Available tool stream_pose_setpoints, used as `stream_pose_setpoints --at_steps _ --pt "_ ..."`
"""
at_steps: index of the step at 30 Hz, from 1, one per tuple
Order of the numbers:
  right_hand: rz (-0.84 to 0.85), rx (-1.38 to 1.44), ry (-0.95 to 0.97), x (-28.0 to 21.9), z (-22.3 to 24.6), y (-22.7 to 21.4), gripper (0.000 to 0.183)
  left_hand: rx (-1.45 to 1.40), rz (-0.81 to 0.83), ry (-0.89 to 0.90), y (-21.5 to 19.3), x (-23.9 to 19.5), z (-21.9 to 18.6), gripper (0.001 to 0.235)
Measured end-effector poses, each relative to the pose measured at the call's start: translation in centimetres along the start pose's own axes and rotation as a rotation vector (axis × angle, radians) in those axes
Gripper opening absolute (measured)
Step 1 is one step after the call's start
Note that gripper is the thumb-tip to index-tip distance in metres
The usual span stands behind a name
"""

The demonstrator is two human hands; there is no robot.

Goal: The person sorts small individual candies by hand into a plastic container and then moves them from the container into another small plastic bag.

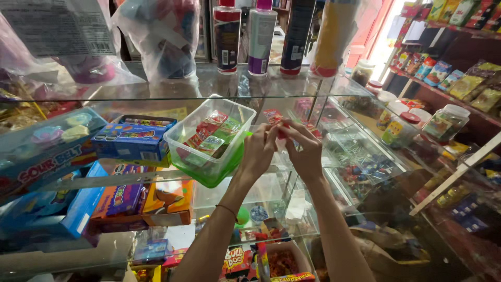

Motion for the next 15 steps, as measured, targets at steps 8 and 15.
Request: stream_pose_setpoints --at_steps 8,15 --pt "-0.013 0.085 0.05 -0.2 0.8 -0.7 0.029 -0.009 -0.01 0.08 -0.2 -0.9 0.2 0.025" --pt "0.058 0.205 0.184 -0.6 -0.4 0.4 0.035 -0.056 -0.061 0.096 -0.5 -1.2 0.0 0.018"
Point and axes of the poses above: each hand's wrist, its own x-axis towards the middle knuckle, its own y-axis out of the palm, z = x × y, the point moved 4 cm from there along x, towards the middle knuckle, and after that the axes turned 4 degrees about y, right-handed, at the moved point
